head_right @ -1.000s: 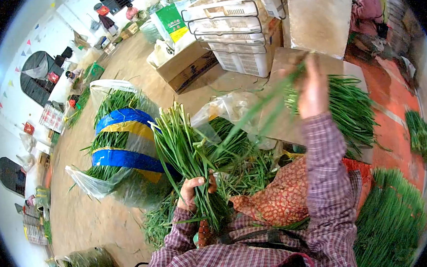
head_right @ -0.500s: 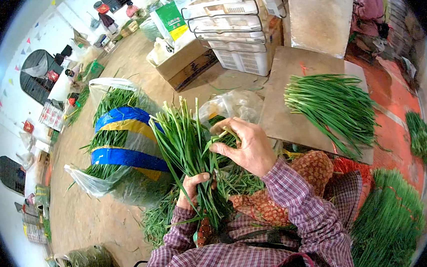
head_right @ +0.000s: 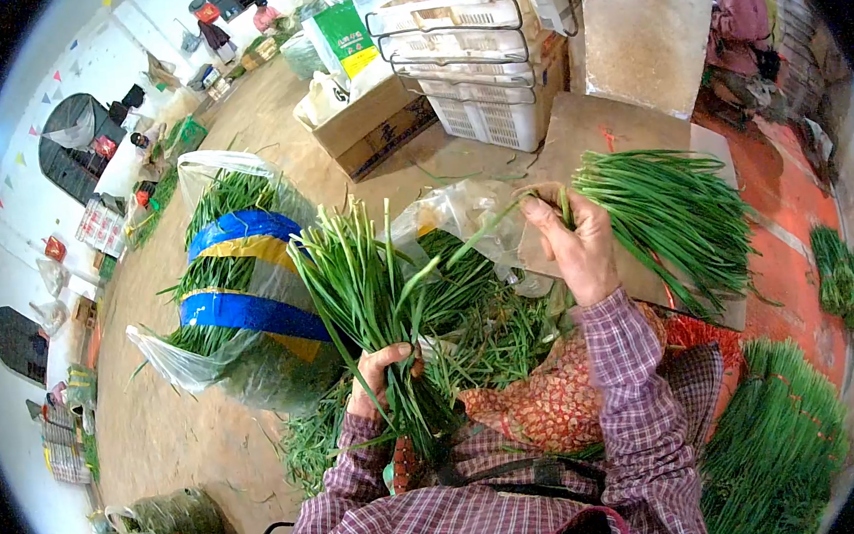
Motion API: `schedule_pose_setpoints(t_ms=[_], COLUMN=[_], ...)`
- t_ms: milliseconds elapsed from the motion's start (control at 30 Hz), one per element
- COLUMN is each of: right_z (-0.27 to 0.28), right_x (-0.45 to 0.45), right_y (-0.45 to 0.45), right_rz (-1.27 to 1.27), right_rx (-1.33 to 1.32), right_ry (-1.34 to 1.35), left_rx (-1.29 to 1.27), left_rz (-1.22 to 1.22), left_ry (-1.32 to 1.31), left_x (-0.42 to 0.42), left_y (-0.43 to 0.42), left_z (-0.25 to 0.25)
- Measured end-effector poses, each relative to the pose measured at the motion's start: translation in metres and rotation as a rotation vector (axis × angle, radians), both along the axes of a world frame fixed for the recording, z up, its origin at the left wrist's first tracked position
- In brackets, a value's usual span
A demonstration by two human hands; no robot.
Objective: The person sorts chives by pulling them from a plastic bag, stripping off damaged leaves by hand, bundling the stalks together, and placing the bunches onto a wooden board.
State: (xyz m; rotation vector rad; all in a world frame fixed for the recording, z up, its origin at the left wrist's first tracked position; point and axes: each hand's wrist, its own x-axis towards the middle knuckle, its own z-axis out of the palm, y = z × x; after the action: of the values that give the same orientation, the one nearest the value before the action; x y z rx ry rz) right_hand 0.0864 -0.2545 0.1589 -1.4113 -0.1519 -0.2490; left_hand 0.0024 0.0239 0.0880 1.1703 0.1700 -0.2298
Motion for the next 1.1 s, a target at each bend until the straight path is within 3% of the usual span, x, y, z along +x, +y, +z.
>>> schedule_pose_setpoints(t_ms=[67, 100, 133, 200, 267, 300, 333, 467, 533, 567, 600, 667, 733, 800, 867, 967, 1100], right_z=[-0.007, -0.011, -0.031, -0.021, -0.018, -0.020, -0.009, -0.015, -0.009, -0.004, 0.002, 0.008, -0.003, 0.002, 0.011, 0.002, 0.017], right_x=[0.006, -0.007, -0.004, -0.023, -0.028, -0.025, -0.027, -0.015, -0.003, 0.004, 0.005, 0.016, 0.018, 0.007, 0.004, 0.013, 0.002], right_y=[0.006, 0.005, 0.007, 0.032, 0.055, 0.067, 0.069, 0.065, 0.039, 0.026, 0.013, -0.003, -0.006, 0.027, 0.045, 0.085, 0.085], right_rz=[-0.343, -0.130, -0.070, 0.101, 0.203, 0.150, 0.161, -0.066, -0.133, -0.251, -0.165, -0.184, -0.038, -0.017, 0.195, 0.106, 0.071], right_rx=[-0.588, -0.501, -0.522, -0.350, -0.270, -0.233, -0.355, -0.250, -0.071, -0.056, 0.346, 0.492, 0.173, 0.079, -0.124, -0.124, -0.390], right_ry=[-0.270, -0.067, -0.084, 0.039, -0.024, -0.189, -0.194, -0.114, -0.054, -0.192, 0.040, 0.057, 0.171, 0.249, 0.157, -0.216, -0.188], left_rx=[0.007, 0.016, 0.014, 0.042, 0.094, 0.109, 0.121, 0.174, 0.151, 0.131, 0.130, 0.109, 0.136, 0.127, 0.177, 0.202, 0.301], left_rz=[0.011, 0.017, 0.017, 0.009, 0.004, 0.005, 0.006, 0.074, 0.049, 0.018, 0.016, -0.024, -0.023, -0.004, -0.017, -0.042, -0.007], left_ry=[-0.017, -0.038, -0.039, -0.036, -0.068, -0.044, -0.022, -0.022, -0.018, -0.019, -0.020, 0.005, -0.023, -0.053, -0.077, -0.113, -0.103], left_x=[-0.001, 0.001, 0.002, 0.003, 0.002, 0.001, 0.001, -0.002, -0.001, -0.001, -0.001, -0.001, 0.000, -0.001, 0.000, -0.002, 0.000], left_y=[-0.001, -0.002, -0.003, -0.006, -0.014, -0.016, -0.018, -0.022, -0.016, -0.014, -0.014, -0.016, -0.019, -0.026, -0.025, -0.032, -0.039], left_z=[0.005, 0.007, 0.007, 0.006, 0.012, 0.010, 0.008, 0.012, 0.007, 0.005, 0.006, 0.007, 0.004, 0.012, 0.008, 0.015, 0.004])
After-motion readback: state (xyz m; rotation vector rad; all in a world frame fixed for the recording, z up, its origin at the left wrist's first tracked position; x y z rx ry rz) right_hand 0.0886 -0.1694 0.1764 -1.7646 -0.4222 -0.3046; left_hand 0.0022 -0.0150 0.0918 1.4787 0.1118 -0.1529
